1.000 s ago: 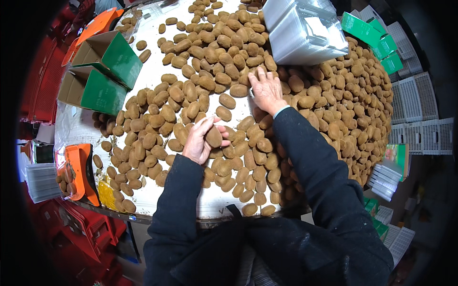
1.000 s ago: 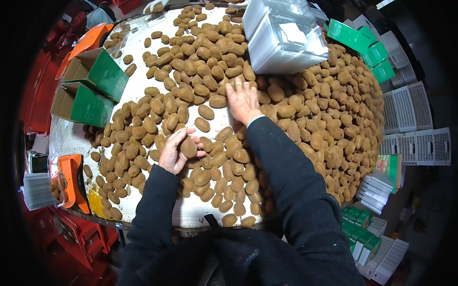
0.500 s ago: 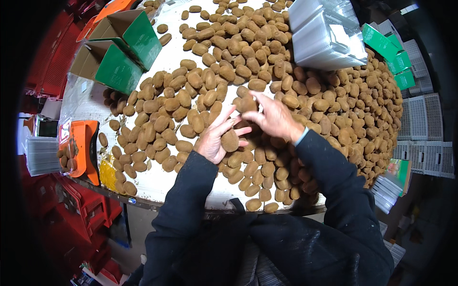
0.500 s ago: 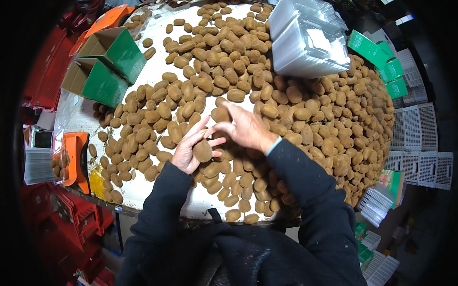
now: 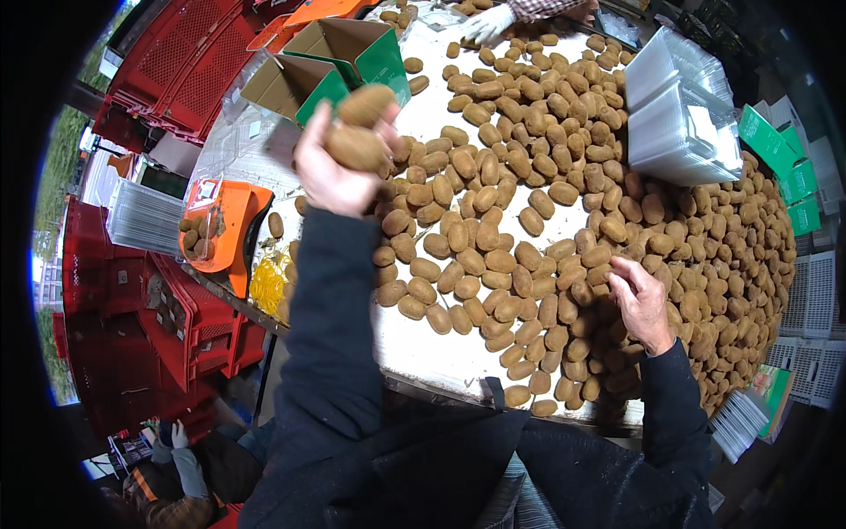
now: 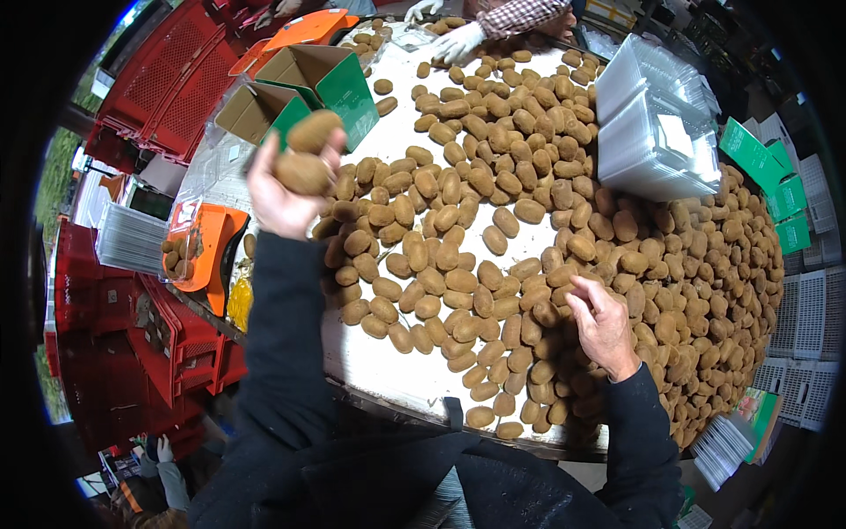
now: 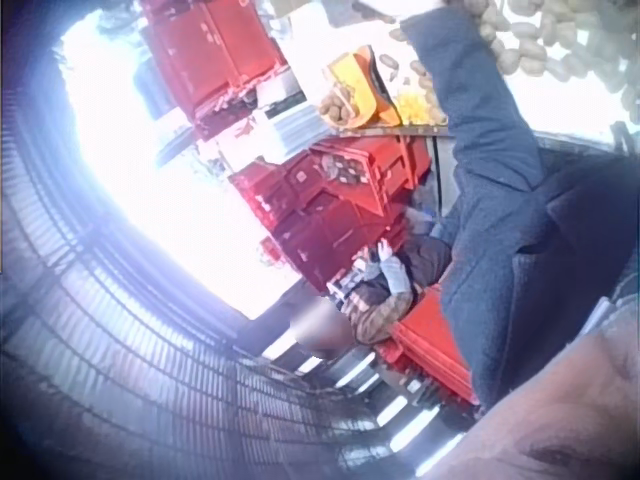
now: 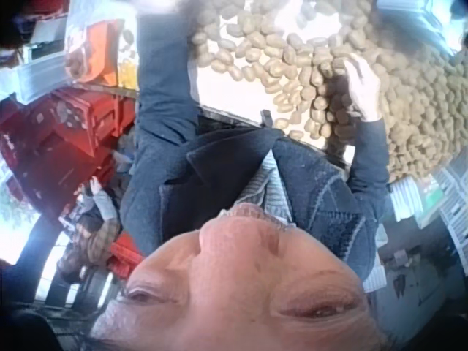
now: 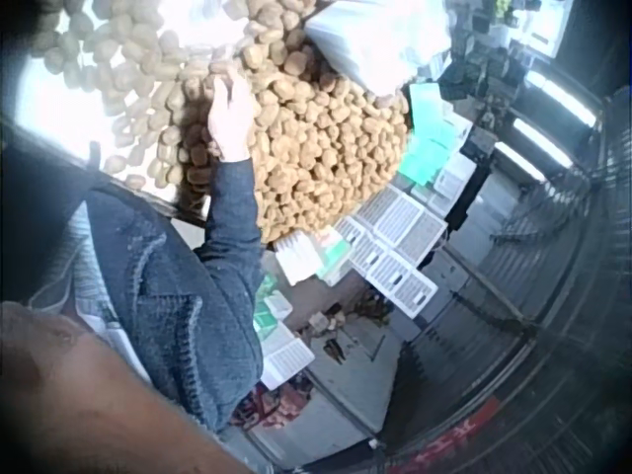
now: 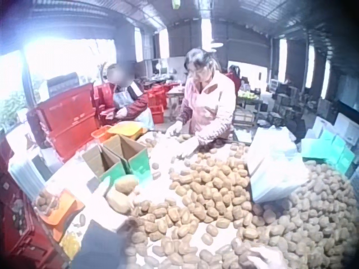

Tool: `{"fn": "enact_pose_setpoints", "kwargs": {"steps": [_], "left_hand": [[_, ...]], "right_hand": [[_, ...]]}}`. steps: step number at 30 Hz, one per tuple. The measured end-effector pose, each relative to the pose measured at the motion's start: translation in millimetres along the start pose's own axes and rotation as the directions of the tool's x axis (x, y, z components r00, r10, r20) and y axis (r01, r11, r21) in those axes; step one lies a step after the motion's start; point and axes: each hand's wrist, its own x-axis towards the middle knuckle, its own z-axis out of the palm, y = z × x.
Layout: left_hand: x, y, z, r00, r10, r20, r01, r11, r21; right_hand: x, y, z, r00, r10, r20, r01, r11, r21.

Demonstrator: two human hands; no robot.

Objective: The person picks kiwis from a large pile on a table and places them into clear plastic trays. They then retrieve a cardboard box, open it, and continue filling trays with kiwis. The filled trays are set aside on the table.

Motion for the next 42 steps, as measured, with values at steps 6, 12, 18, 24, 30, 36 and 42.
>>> {"fn": "enact_pose_setpoints", "kwargs": {"steps": [6, 12, 18, 24, 30, 36, 42], "left_hand": [[71, 120, -4, 0.948, 0.106, -0.299, -0.043, 0.977, 0.211], [95, 159, -30, 0.809, 0.467, -0.357, -0.320, 0.859, 0.400], [58, 104, 5, 0.767, 0.468, -0.438, -0.165, 0.804, 0.571], [-60, -111, -5, 0.977, -0.108, 0.183, -0.116, 0.450, 0.885], [-172, -263, -19, 0.900, -0.195, 0.390, -0.412, -0.087, 0.907], [-209, -301, -55, 0.796, -0.311, 0.520, -0.604, -0.337, 0.723], [-188, -290, -60, 0.826, -0.251, 0.505, -0.548, -0.569, 0.614]], "right_hand": [[-28, 6, -7, 0.999, -0.017, -0.048, 0.014, 0.998, -0.059], [-52, 4, -15, 0.995, -0.018, -0.094, 0.000, 0.982, -0.188], [-81, 21, -29, 0.956, -0.062, -0.287, -0.019, 0.962, -0.273], [-119, 22, -15, 0.936, -0.020, -0.351, -0.119, 0.921, -0.371], [-152, 33, 3, 0.937, -0.216, -0.273, -0.050, 0.692, -0.720], [-149, 33, 80, 0.951, -0.292, -0.100, 0.169, 0.765, -0.622], [-71, 60, 122, 0.948, -0.308, -0.083, 0.168, 0.704, -0.690]]}}
